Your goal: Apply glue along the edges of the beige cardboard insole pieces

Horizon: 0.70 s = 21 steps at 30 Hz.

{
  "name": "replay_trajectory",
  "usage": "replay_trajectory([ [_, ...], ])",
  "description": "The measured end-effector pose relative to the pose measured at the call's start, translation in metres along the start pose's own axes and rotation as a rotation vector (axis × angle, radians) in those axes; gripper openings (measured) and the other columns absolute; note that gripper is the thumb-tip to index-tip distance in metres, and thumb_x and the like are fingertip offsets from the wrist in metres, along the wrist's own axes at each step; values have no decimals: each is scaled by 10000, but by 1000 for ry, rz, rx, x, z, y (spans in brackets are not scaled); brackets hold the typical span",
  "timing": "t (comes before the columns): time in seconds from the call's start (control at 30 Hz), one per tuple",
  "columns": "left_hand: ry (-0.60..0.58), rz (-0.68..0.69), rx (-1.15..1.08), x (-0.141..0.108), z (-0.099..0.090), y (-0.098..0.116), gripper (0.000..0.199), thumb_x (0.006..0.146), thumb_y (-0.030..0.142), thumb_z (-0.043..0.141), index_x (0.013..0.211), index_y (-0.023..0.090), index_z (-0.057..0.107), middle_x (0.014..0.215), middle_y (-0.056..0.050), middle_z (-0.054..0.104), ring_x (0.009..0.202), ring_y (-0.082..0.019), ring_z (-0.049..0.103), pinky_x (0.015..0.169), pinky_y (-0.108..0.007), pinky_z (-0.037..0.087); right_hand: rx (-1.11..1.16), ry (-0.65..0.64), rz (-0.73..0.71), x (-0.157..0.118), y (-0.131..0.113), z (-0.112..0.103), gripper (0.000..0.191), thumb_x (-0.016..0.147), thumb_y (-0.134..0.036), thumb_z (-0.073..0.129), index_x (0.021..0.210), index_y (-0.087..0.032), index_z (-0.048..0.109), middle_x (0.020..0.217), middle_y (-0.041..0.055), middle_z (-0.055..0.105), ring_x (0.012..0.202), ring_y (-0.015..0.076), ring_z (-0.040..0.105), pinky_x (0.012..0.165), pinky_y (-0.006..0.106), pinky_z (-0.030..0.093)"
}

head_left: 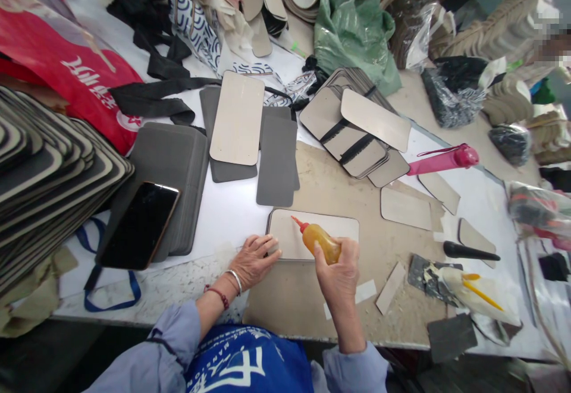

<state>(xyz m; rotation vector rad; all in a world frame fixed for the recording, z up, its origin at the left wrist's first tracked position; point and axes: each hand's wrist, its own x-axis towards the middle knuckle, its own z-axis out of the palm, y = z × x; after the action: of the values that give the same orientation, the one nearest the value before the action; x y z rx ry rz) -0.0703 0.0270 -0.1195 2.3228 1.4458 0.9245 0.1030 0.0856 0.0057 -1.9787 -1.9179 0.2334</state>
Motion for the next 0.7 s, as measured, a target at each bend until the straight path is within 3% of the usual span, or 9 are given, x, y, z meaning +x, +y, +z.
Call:
replay_trajectory([
  [0.23,3,17,15,0,-1,-1,269,803,141,522,1038,235,614,1147,-82,608,1135,-226,465,925,-403,341,18,-35,-105,-6,-18,10,161,801,-331,541,885,-219,461,857,27,484,737,177,527,608,289,447],
  [0.7,68,39,28,3,-2,1,233,816,152,539,1028,220,607,1122,-73,620,1121,-219,479,915,-397,371,-90,22,-28,-1,17,-4,201,798,-376,540,902,-216,475,878,36,478,740,191,524,594,303,447],
])
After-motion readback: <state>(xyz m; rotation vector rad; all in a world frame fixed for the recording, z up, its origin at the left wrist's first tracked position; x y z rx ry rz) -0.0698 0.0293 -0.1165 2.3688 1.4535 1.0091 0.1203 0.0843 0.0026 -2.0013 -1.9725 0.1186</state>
